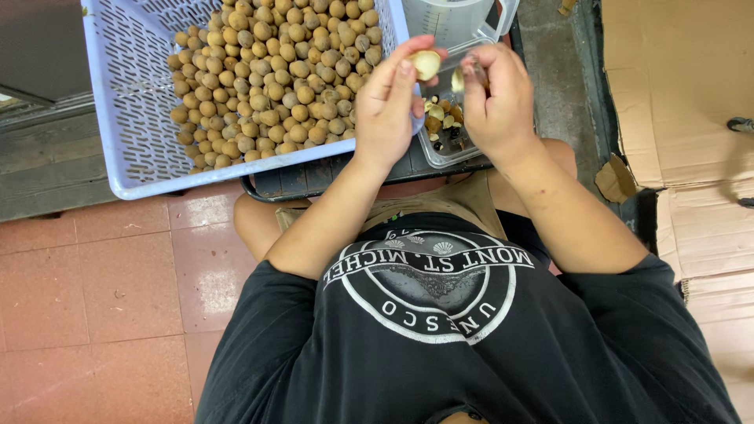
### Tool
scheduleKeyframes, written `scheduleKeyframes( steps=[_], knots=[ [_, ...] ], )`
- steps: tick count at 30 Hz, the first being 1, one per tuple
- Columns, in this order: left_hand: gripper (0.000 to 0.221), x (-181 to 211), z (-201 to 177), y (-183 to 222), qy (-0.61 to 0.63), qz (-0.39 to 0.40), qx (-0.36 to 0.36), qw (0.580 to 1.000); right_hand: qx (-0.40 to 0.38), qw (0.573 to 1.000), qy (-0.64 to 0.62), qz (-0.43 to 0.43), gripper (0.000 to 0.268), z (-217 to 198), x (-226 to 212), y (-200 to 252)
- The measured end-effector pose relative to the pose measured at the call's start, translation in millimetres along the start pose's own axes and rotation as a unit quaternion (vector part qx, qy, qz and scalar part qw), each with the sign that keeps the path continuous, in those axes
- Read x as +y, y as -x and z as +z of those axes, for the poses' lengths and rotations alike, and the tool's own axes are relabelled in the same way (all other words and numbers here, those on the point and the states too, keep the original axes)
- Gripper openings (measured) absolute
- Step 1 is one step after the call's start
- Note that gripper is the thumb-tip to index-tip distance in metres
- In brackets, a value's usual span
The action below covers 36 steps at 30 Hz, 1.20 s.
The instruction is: The person sits on the floor and peels small brown nuts one by one using a small metal tool. They remove the outer shell and place the peeled nut into a clear plastic container while discarding the shells into a separate tray.
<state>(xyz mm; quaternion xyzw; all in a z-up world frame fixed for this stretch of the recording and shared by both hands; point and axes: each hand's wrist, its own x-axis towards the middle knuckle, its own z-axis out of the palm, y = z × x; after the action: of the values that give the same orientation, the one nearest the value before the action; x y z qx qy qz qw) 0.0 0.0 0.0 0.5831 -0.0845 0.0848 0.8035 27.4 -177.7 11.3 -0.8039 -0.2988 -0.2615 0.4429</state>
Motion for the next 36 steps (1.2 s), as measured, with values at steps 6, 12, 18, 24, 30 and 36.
scheduleKeyframes(
  steps=[6, 12, 18, 24, 30, 36],
  knots=[
    [0.041, -9.5, -15.5, -6.8, 0.125, 0.005, -0.060, 0.990, -0.208, 0.960, 0.046, 0.182, 0.040, -18.0, 5.0, 5.1],
    [0.036, -20.4, -16.8, -7.6, 0.096, -0.022, -0.053, 0.994, -0.152, 0.984, 0.092, 0.019, 0.038, -47.6, -17.2, 1.5],
    [0.029, -13.8, -10.4, -5.6, 0.044, 0.019, -0.064, 0.997, -0.183, 0.949, 0.250, -0.053, 0.054, -55.6, -38.6, -12.8],
    [0.039, 19.7, -3.7, 1.9, -0.151, 0.040, -0.107, 0.982, -0.191, 0.949, 0.236, -0.090, 0.061, -43.1, -37.0, -10.4],
    [0.034, 47.6, -1.2, -0.2, -0.469, 0.052, -0.110, 0.875, -0.217, 0.947, 0.218, -0.088, 0.066, -42.0, -33.2, -8.0],
    [0.027, 51.3, 1.2, -4.1, -0.426, 0.138, -0.130, 0.885, -0.233, 0.961, 0.138, -0.051, 0.057, -53.8, -32.4, -11.6]
  ],
)
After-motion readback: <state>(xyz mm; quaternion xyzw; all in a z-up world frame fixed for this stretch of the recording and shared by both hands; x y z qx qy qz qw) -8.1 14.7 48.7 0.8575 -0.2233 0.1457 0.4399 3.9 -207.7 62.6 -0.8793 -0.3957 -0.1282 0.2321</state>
